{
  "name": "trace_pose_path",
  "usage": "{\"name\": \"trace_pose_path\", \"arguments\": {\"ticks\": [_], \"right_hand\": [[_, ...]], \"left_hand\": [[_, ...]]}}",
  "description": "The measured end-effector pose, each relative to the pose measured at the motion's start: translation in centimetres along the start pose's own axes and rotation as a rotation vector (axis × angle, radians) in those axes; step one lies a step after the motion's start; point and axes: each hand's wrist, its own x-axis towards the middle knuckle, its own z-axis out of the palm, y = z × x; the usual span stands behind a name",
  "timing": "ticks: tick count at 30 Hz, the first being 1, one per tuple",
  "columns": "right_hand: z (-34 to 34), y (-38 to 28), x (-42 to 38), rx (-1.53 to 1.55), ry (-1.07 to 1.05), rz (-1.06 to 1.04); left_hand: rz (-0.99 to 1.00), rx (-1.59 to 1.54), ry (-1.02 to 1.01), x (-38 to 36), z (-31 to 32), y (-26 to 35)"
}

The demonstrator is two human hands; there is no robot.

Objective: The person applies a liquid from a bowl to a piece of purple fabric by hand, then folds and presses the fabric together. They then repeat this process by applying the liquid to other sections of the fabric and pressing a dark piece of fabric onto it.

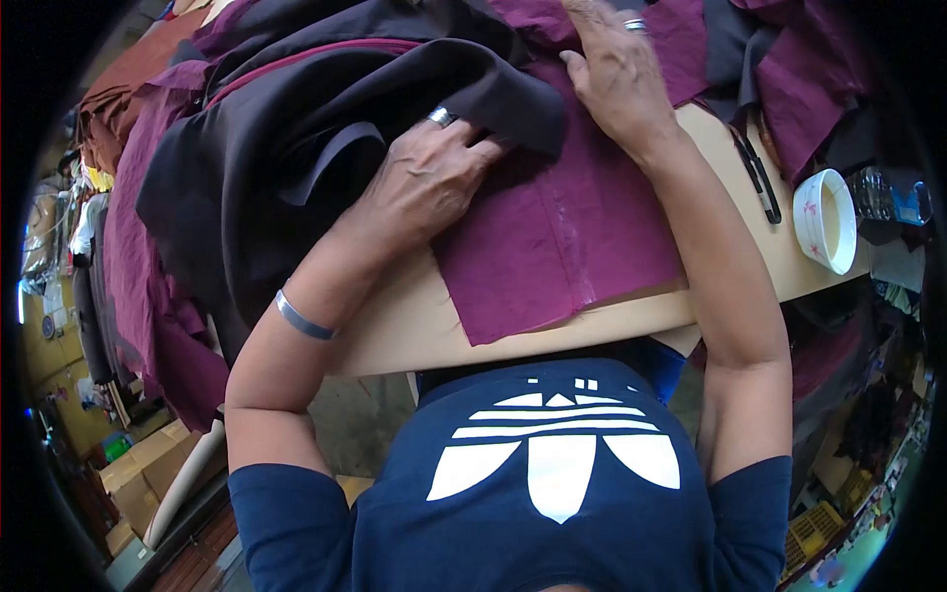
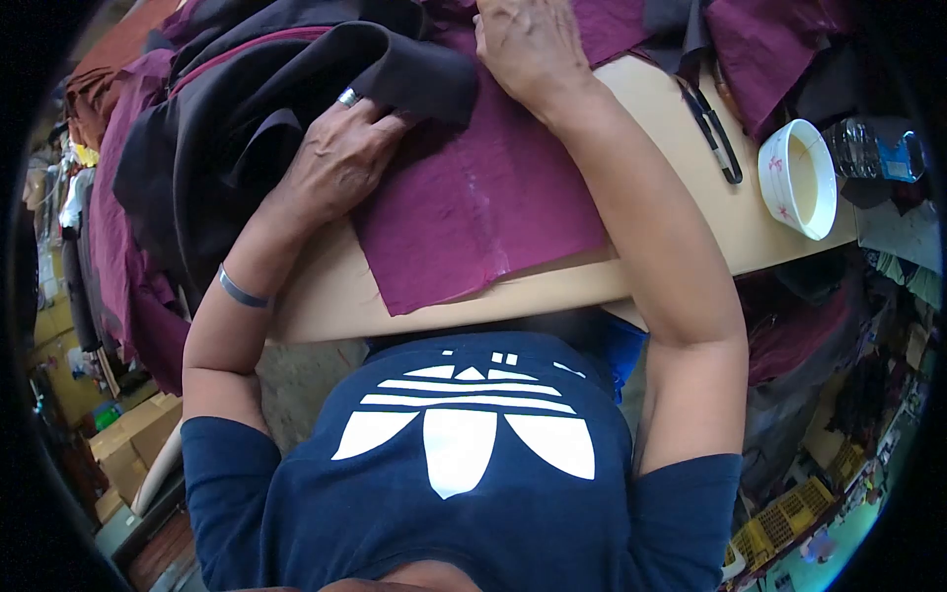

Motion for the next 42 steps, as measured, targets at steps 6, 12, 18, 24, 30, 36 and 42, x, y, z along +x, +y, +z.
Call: {"name": "trace_pose_path", "arguments": {"ticks": [6,12,18,24,30,36,42], "right_hand": [[-1.2,-3.8,-4.3,0.300,-0.039,-0.298],[-0.8,-4.2,-6.2,0.221,-0.217,-0.326],[-0.5,-4.1,-5.8,0.292,-0.237,-0.261],[-0.5,-3.8,-5.9,0.273,-0.242,-0.288],[-0.6,-3.8,-5.6,0.245,-0.282,-0.300],[-0.4,-3.4,-5.5,0.337,-0.273,-0.240],[-0.3,-2.9,-5.5,0.334,-0.267,-0.246]], "left_hand": [[-0.114,-0.114,0.000,2.4,-1.4,-2.1],[-0.225,0.000,0.233,5.3,-1.3,-3.9],[-0.308,0.464,0.214,7.5,-1.2,-4.6],[-0.181,0.243,0.217,7.9,1.6,-7.1],[-0.133,0.093,0.269,8.3,1.2,-7.6],[-0.145,0.092,0.230,7.5,-0.2,-7.6],[-0.141,0.223,0.318,7.7,0.5,-8.6]]}}
